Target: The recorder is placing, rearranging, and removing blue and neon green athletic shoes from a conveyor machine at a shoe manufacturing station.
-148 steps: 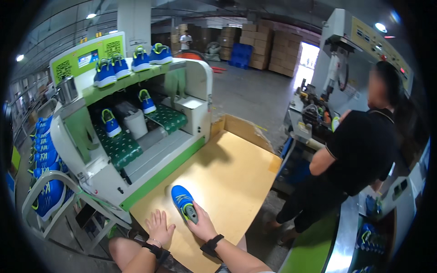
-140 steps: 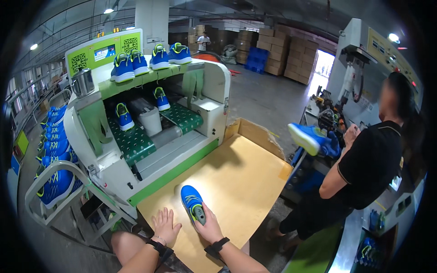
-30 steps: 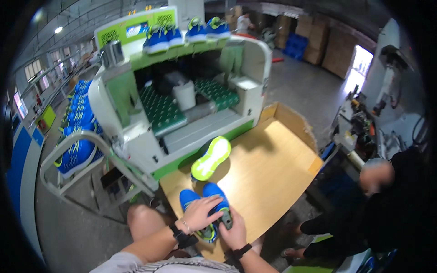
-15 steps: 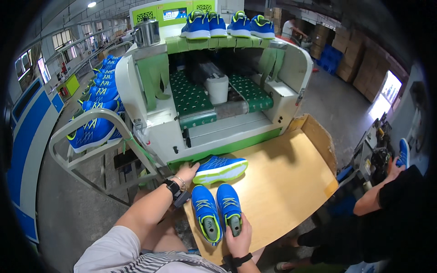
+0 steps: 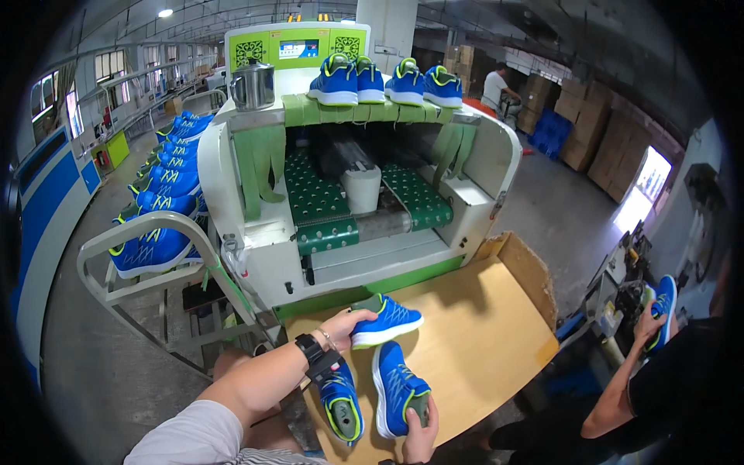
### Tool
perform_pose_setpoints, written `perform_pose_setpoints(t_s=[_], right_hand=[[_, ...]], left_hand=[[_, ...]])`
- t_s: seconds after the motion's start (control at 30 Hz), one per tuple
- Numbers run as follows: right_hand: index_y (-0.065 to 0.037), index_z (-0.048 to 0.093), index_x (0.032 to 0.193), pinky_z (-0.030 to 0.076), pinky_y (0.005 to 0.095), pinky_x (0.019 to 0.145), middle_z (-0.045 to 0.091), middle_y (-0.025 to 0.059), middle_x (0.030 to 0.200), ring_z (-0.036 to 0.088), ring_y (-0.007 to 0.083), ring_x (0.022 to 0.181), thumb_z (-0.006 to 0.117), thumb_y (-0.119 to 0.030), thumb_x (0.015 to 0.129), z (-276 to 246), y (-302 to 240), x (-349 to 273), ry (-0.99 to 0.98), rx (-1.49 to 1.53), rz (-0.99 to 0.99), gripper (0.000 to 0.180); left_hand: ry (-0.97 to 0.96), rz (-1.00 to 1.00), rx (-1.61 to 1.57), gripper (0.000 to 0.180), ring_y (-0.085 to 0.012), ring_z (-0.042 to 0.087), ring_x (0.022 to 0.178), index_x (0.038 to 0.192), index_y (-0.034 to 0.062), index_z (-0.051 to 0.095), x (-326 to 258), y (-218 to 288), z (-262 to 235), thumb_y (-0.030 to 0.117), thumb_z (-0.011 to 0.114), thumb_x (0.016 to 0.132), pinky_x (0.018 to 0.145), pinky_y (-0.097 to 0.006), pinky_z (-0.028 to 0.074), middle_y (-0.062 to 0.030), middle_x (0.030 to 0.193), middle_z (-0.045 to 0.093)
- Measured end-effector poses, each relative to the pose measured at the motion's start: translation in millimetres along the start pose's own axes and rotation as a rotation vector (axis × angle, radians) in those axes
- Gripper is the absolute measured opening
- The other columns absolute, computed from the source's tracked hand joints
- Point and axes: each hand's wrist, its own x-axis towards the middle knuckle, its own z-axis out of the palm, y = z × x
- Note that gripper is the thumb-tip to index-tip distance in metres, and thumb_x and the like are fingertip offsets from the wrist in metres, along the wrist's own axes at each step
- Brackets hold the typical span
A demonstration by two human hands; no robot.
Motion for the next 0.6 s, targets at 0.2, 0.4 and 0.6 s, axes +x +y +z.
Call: perform_pose_setpoints(t_s=[0.2, 0.4, 0.6], right_hand=[[0.000, 0.042, 0.146, 0.046, 0.0353, 0.105, 0.055, 0.0149, 0.135, 0.055, 0.0232, 0.123, 0.069, -0.006, 0.094, 6.9, -69.1, 95.9, -0.012, -0.124, -0.243, 0.059], [-0.005, 0.045, 0.146, 0.048, 0.0374, 0.103, 0.058, 0.0154, 0.133, 0.061, 0.0275, 0.119, 0.073, -0.011, 0.092, 171.8, -186.3, 299.8, -0.143, -0.475, -0.921, 0.062], [-0.029, 0.024, 0.162, 0.045, 0.0505, 0.109, 0.046, 0.0299, 0.149, 0.051, 0.0486, 0.131, 0.072, -0.006, 0.087, 278.3, -172.4, 391.9, -0.151, -0.976, -0.641, 0.092]], left_hand=[[0.082, 0.512, -0.048, 0.065, -0.0172, 0.067, 0.108, 0.148, 0.0007, 0.048, -49.7, 57.5, 49.7, 0.007, 0.075, 0.090, 0.098, -0.031, 0.054, -0.0093, 0.123, 0.068], [0.586, 1.332, 0.709, 0.089, -0.0261, 0.050, 0.136, 0.160, -0.0031, 0.020, -14.9, 151.4, 68.8, 0.010, 0.075, 0.091, 0.114, -0.036, 0.040, -0.0217, 0.152, 0.045], [0.955, 1.144, 1.013, 0.099, -0.0483, 0.027, 0.149, 0.156, -0.0083, 0.025, 73.9, 195.0, -0.1, 0.027, 0.080, 0.081, 0.123, -0.046, 0.025, -0.0361, 0.162, 0.020]])
